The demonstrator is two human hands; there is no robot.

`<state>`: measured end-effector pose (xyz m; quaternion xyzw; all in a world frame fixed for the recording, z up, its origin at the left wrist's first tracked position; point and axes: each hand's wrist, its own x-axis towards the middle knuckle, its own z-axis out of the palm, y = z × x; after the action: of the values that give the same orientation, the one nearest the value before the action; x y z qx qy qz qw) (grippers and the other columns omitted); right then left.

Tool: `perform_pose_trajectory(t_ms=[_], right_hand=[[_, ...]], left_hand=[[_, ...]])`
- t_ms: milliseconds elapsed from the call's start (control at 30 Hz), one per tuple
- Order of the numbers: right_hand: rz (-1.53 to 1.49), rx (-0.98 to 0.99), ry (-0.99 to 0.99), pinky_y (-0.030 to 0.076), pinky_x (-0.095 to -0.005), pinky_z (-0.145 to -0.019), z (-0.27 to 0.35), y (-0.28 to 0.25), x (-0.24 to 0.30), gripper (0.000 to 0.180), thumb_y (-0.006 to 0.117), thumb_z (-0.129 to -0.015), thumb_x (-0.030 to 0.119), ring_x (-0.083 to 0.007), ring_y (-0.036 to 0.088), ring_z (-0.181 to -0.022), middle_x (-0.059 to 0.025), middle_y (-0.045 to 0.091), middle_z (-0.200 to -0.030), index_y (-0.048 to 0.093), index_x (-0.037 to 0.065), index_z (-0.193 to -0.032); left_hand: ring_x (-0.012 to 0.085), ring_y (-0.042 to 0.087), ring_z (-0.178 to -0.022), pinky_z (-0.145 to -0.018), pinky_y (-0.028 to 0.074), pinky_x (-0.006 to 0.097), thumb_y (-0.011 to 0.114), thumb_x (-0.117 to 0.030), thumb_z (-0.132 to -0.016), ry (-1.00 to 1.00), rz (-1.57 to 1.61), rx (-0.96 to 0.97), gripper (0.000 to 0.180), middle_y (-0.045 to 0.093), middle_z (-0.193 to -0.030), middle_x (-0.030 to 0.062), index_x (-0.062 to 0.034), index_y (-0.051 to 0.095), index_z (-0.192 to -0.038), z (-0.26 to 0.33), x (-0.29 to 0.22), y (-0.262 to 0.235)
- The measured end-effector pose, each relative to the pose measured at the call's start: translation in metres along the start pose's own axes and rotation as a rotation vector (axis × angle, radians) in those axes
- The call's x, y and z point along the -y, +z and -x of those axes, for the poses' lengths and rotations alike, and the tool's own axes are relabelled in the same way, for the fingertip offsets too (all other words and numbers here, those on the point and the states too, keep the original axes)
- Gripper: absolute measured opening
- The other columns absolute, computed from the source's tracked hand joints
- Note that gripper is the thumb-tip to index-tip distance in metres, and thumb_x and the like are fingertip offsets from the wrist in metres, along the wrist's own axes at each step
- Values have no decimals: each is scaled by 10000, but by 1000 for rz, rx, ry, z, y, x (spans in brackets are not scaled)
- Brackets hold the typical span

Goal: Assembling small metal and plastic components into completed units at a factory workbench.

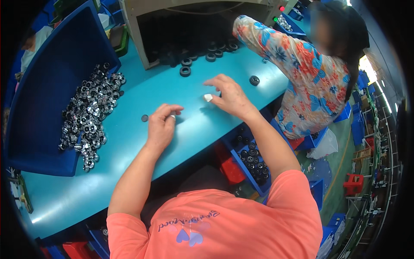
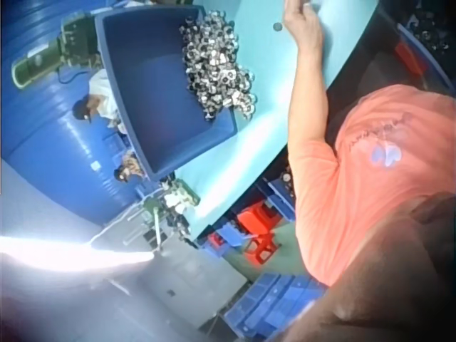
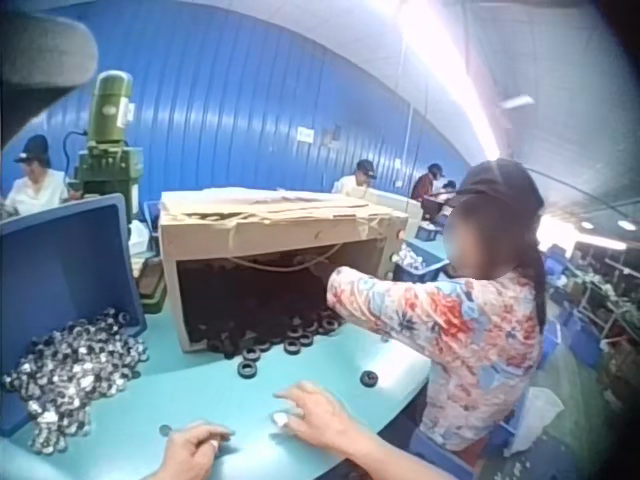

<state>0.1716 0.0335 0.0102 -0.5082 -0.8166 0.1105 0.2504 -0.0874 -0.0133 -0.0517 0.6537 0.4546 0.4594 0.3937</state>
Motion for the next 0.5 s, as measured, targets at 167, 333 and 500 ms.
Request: perform_pose_trajectory(t_ms=[167,333,500], right_hand=[[-71,-5,-90,506,-447,-971,-82,48,-6,304,741,-846,153,-343,626,-1101,-148,659,-1117,721,70,-1138],[254,-160,2,512,-446,-976,-195,92,-43,252,686,-864,187,-351,628,-1121,-207,673,-1111,730,24,-1051],[375,-158,221,420,-526,-1092,-292,119,-96,658,615,-933,520,-419,522,-1301,-225,542,-1411,520,92,-1423]], left_hand=[[153,623,-828,-755,496,273,542,85,-894,25,-6,0,274,648,-926,73,-22,721,-1071,-6,3,0],[149,596,-779,-718,478,273,572,67,-888,-10,-48,15,270,637,-894,69,-28,723,-1090,-15,5,0],[252,621,-744,-678,493,338,540,81,-838,-25,-46,19,332,635,-857,120,-46,720,-1086,-22,6,-3]])
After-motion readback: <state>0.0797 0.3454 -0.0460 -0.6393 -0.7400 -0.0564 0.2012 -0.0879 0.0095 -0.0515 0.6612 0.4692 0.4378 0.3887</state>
